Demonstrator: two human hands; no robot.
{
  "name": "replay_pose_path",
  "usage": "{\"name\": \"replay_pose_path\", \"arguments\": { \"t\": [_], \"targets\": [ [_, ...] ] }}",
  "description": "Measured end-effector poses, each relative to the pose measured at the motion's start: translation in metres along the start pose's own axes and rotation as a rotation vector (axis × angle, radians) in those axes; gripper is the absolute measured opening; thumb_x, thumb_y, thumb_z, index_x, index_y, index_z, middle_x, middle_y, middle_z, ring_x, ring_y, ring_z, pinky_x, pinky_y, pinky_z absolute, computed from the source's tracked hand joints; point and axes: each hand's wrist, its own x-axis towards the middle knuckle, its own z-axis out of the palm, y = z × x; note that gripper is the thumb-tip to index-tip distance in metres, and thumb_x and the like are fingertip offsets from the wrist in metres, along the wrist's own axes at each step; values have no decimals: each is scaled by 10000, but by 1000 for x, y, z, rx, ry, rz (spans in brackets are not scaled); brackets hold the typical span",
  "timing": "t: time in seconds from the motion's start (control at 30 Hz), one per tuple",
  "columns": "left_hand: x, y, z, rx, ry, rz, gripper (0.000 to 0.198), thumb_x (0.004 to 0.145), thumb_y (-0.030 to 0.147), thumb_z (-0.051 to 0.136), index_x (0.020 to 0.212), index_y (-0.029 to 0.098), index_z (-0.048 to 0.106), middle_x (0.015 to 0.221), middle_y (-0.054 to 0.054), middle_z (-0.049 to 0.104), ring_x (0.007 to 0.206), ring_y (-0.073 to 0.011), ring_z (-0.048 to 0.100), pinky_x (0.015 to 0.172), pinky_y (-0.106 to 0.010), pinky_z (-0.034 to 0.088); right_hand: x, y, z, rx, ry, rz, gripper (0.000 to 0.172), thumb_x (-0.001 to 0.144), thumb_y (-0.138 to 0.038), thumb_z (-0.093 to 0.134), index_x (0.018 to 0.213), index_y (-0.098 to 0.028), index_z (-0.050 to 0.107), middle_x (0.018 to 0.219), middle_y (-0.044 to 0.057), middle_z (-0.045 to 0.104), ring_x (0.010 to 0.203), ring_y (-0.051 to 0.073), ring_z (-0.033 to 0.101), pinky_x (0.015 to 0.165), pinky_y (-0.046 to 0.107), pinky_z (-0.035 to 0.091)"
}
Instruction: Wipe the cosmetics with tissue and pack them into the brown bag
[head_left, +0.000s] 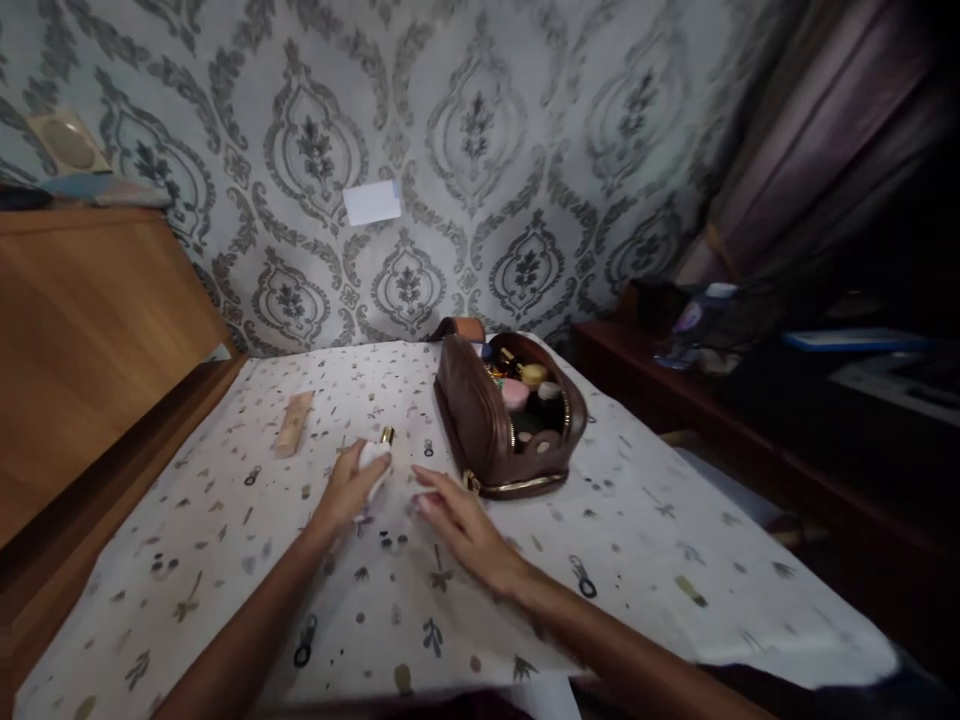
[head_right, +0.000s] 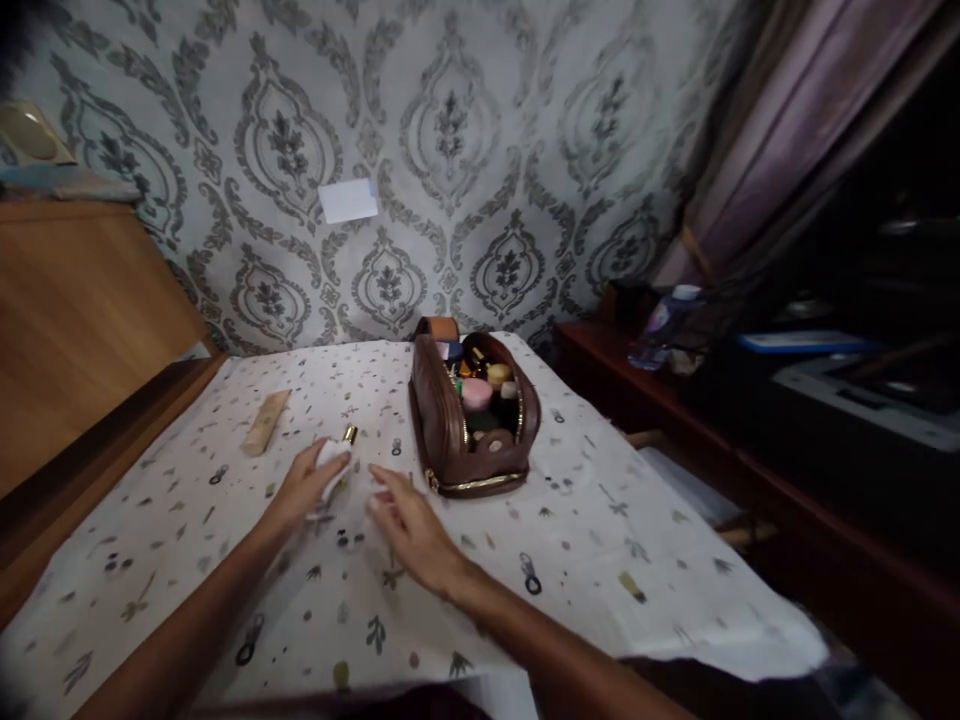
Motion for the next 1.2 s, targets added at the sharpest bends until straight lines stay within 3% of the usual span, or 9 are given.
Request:
{"name": "replay_pose_path", "arguments": {
  "t": [0.1, 0.2, 0.4, 0.5, 0.63, 0.83, 0.93, 1.07, 1.2],
  "targets": [
    [-14, 20, 14, -153, -51, 127, 333, 883, 526, 526, 833, 197, 513, 687, 39, 537, 641, -143, 529, 594, -235, 412, 18, 19, 33, 624, -66, 297, 634, 857, -666, 531, 1334, -261, 433, 1011, 58, 669, 831, 193, 686, 757, 383, 555],
    [-17, 26, 15, -42, -11, 187, 379, 895, 531, 494, 705, 210, 432, 592, 58, 439, 573, -130, 453, 559, -236, 358, 28, 29, 44, 834, -39, 383, 661, 730, -711, 661, 1150, -241, 460, 831, -11, 628, 639, 136, 650, 613, 283, 498],
    [-11, 19, 15, -30, 46, 224, 334, 902, 509, 486, 979, 197, 576, 829, 2, 606, 690, -163, 536, 654, -262, 410, 24, 30, 28, 457, -113, 265, 617, 722, -811, 570, 800, -217, 425, 646, -61, 520, 473, 77, 442, 438, 215, 316],
    [-9, 13, 21, -44, -6, 242, 357, 906, 504, 461, 725, 200, 509, 638, 32, 498, 617, -150, 481, 620, -256, 382, 23, 31, 20, 308, -147, 198, 555, 800, -764, 509, 760, -222, 400, 601, -69, 467, 472, 82, 392, 453, 226, 285],
    [-6, 5, 21, -135, -11, 185, 439, 856, 538, 510, 593, 204, 402, 556, 41, 406, 574, -132, 422, 577, -248, 348, 22, 27, 15, 50, -130, 40, 394, 876, -499, 555, 679, -212, 369, 605, -69, 366, 570, 93, 348, 533, 235, 265],
    [-11, -2, 12, -512, -71, -228, 494, 613, 644, 711, 664, 183, 541, 525, 56, 461, 472, -108, 414, 475, -235, 351, 13, 17, 12, -190, -175, -105, 50, 874, -238, 599, 881, -206, 561, 823, -20, 570, 766, 145, 505, 723, 251, 389],
    [-14, 1, 13, -656, -56, -406, 538, 499, 603, 781, 767, 177, 588, 524, 68, 496, 395, -94, 398, 405, -217, 295, 11, 20, 13, -196, -167, -75, 265, 846, -183, 624, 1096, -227, 548, 958, 11, 617, 852, 172, 551, 782, 267, 420],
    [-15, 11, 15, -784, -142, -297, 414, 592, 503, 778, 692, 175, 545, 578, 64, 482, 449, -79, 428, 440, -201, 331, 11, 25, 16, -183, -127, -8, 177, 852, -217, 643, 976, -221, 517, 820, -24, 555, 745, 152, 509, 716, 258, 411],
    [-14, 9, 20, -852, -197, -220, 354, 681, 463, 761, 712, 174, 558, 630, 60, 489, 538, -89, 478, 530, -202, 382, 12, 27, 20, -228, -68, -83, 132, 851, -263, 678, 908, -216, 569, 905, -4, 520, 819, 156, 507, 753, 266, 415]
  ]
}}
